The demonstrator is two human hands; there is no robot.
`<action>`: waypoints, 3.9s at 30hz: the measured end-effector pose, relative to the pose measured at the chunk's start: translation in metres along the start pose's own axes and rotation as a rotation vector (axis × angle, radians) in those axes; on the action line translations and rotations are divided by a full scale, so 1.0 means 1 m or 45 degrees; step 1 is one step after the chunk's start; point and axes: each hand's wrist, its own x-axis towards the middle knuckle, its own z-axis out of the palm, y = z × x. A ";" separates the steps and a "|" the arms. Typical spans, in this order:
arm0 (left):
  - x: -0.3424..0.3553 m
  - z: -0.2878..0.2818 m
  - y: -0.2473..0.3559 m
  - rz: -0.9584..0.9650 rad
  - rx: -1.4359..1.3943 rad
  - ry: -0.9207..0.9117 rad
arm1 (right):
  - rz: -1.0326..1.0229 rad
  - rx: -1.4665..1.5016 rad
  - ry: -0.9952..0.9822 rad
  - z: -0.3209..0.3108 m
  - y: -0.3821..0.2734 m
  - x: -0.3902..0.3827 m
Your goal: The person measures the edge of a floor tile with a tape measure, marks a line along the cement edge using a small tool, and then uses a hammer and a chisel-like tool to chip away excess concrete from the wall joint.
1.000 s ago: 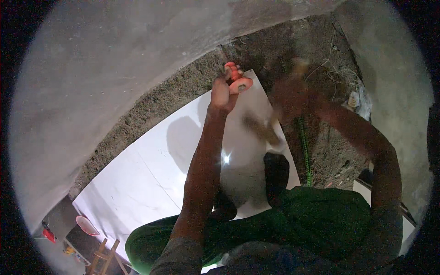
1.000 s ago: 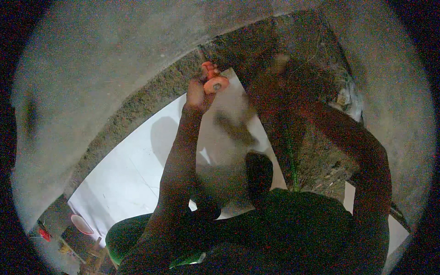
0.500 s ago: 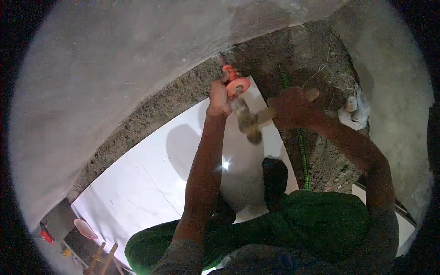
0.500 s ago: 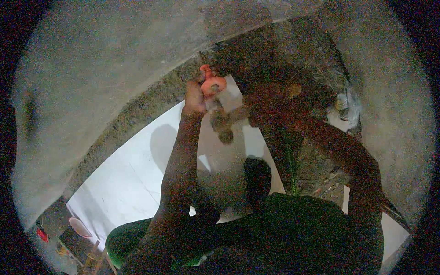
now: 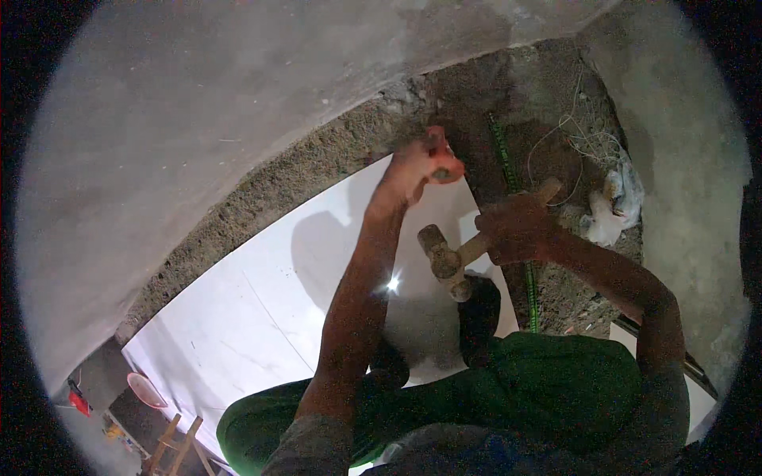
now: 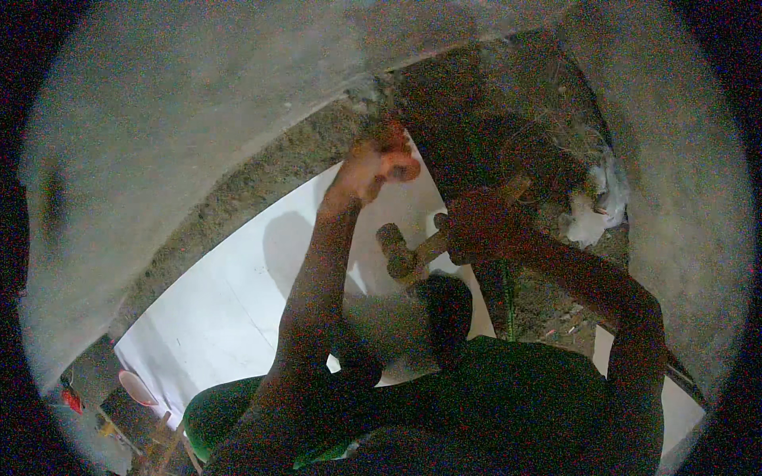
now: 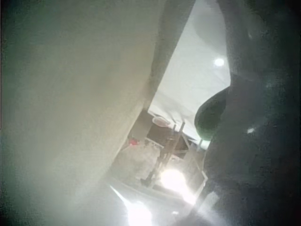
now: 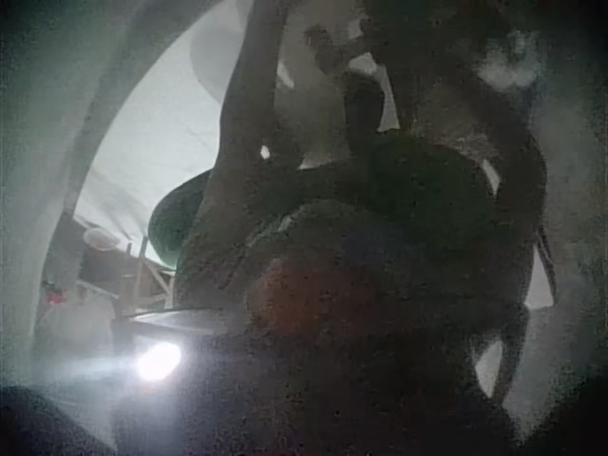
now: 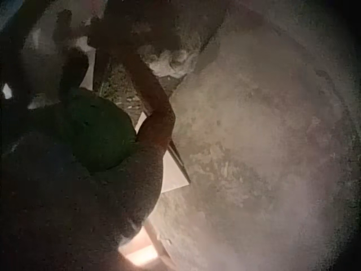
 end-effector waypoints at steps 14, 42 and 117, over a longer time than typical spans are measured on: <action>-0.049 -0.032 0.035 -0.695 -0.837 0.712 | -0.182 -0.067 0.408 -0.021 -0.010 -0.001; -0.043 -0.029 0.007 -0.538 -1.174 0.555 | -0.502 -0.077 0.227 -0.015 -0.014 0.045; -0.064 -0.054 0.054 -0.675 -1.023 0.903 | -0.285 -0.280 0.456 -0.041 -0.034 0.061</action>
